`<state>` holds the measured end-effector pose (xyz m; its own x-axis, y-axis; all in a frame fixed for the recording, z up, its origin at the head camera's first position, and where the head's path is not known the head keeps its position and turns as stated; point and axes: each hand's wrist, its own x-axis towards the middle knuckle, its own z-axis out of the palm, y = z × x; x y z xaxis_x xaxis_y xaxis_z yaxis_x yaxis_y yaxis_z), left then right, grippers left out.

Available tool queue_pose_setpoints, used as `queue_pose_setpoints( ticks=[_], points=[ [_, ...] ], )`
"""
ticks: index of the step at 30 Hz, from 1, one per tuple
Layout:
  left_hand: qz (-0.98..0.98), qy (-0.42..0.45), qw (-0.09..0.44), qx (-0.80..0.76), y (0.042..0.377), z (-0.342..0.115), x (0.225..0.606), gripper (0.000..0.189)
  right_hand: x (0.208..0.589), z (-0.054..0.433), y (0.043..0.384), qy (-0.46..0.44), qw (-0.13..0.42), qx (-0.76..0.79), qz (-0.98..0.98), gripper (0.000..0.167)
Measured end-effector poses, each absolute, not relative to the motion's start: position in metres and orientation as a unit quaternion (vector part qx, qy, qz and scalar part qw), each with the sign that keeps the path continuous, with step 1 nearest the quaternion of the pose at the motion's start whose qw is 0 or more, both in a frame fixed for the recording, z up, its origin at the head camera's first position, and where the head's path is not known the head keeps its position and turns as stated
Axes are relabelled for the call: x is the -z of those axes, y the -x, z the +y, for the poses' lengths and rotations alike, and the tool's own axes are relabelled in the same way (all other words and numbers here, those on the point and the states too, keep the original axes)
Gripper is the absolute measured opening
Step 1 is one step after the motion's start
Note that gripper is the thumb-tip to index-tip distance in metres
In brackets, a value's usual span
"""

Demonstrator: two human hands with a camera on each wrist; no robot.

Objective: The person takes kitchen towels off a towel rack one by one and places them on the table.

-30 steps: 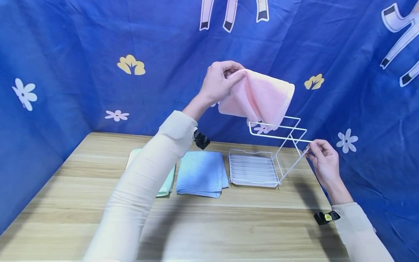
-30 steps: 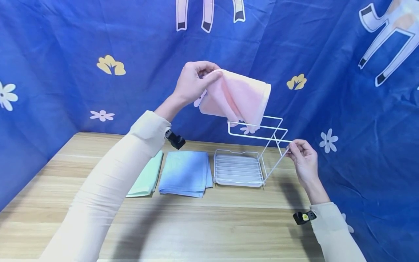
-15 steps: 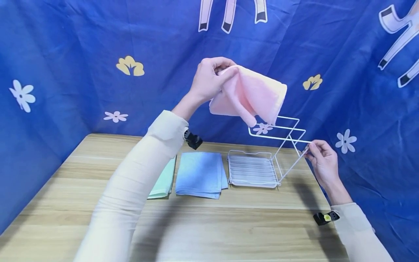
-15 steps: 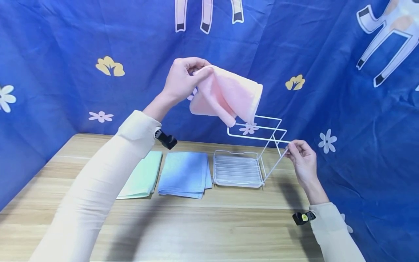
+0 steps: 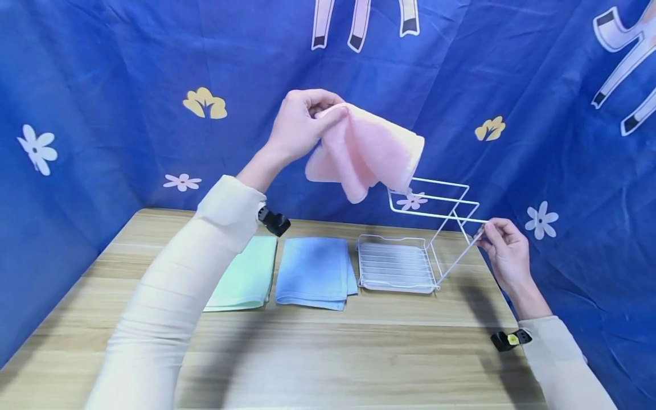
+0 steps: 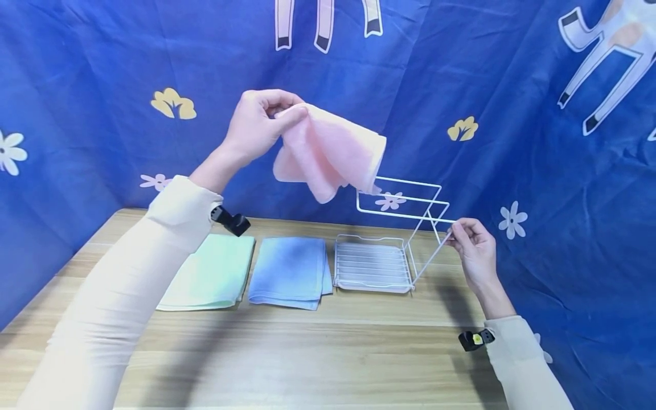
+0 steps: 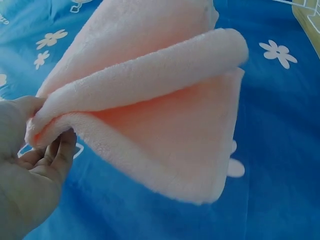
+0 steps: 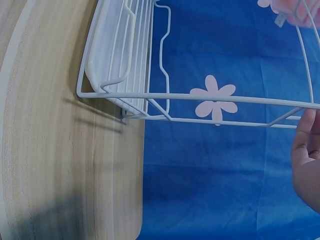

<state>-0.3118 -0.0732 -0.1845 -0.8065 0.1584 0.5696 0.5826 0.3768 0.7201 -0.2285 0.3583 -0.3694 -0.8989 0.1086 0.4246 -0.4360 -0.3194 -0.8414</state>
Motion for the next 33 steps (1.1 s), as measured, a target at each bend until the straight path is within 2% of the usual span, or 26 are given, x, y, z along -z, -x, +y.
queue_pose_setpoints(
  ticks=[15,33],
  points=[
    [-0.838,0.215,0.2,0.459,0.299,-0.125,0.189,0.023,0.371,0.358,0.229,-0.141,0.172,-0.792,-0.568,0.014],
    [-0.885,0.178,0.17,0.396,0.265,-0.189,0.211,0.023,0.368,0.358,0.229,-0.14,0.168,-0.8,-0.558,0.016]
  ],
)
